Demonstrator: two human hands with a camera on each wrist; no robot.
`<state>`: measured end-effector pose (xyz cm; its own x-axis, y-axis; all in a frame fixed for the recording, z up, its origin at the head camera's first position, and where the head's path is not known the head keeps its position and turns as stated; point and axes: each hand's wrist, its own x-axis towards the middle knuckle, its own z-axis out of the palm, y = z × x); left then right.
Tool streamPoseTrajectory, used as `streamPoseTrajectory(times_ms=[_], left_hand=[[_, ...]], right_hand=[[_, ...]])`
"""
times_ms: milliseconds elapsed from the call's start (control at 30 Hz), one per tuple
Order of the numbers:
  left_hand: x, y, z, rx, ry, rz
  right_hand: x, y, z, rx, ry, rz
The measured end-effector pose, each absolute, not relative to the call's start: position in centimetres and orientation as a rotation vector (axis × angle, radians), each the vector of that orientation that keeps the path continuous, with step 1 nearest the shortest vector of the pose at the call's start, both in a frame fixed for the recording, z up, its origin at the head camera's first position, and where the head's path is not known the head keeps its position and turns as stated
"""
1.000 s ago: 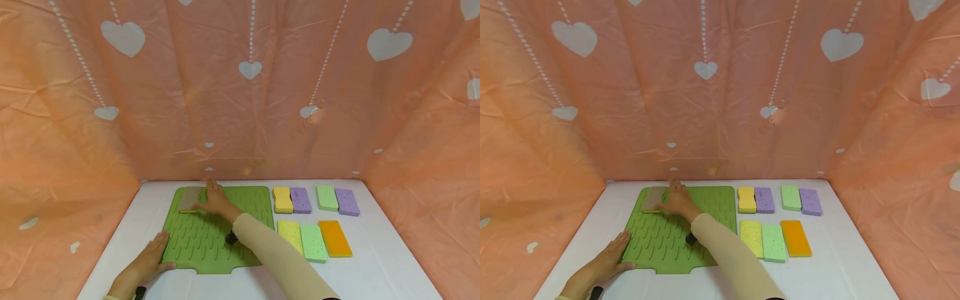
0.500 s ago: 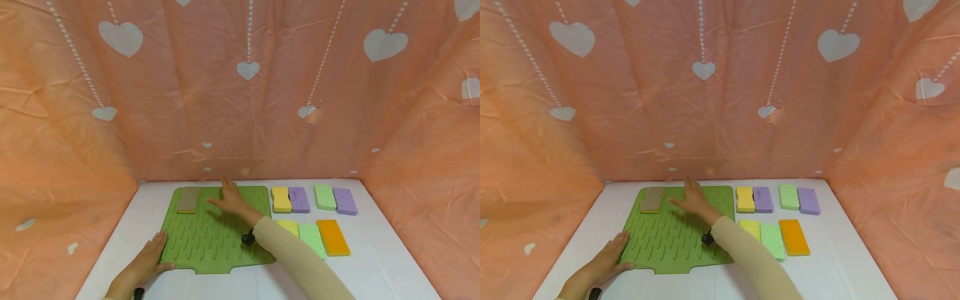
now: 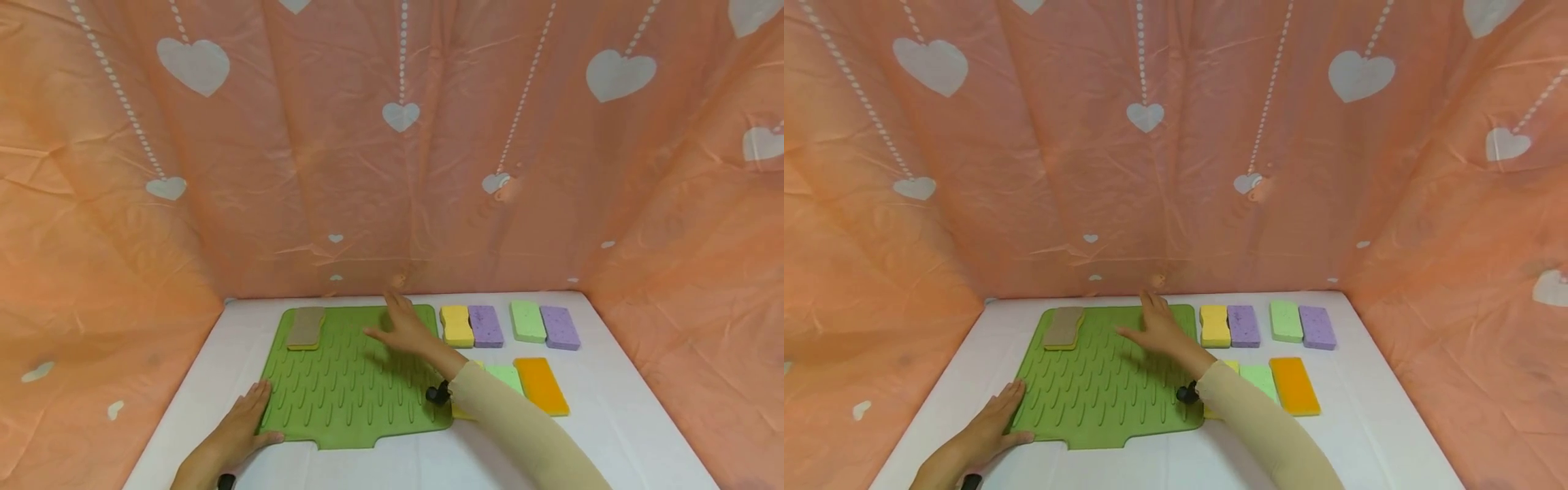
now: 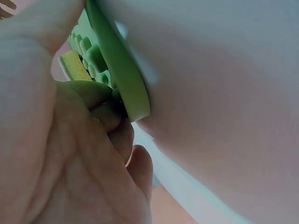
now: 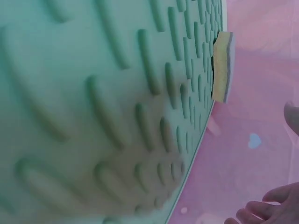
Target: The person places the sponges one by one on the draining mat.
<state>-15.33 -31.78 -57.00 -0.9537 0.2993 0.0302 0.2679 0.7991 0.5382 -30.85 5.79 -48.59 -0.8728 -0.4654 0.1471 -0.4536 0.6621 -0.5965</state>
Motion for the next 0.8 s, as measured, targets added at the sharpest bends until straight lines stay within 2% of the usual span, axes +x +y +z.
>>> streamPoseTrajectory(times_ms=[500,800], left_hand=[[-15.0,-31.0,-55.5,0.447,2.878,0.888],[-15.3,-31.6,-57.0,0.445,2.949,0.812]], right_hand=[[-27.5,13.3,-49.0,-0.755,2.876,-0.992],[-26.0,18.0,-50.2,-0.682,2.893,-0.962]])
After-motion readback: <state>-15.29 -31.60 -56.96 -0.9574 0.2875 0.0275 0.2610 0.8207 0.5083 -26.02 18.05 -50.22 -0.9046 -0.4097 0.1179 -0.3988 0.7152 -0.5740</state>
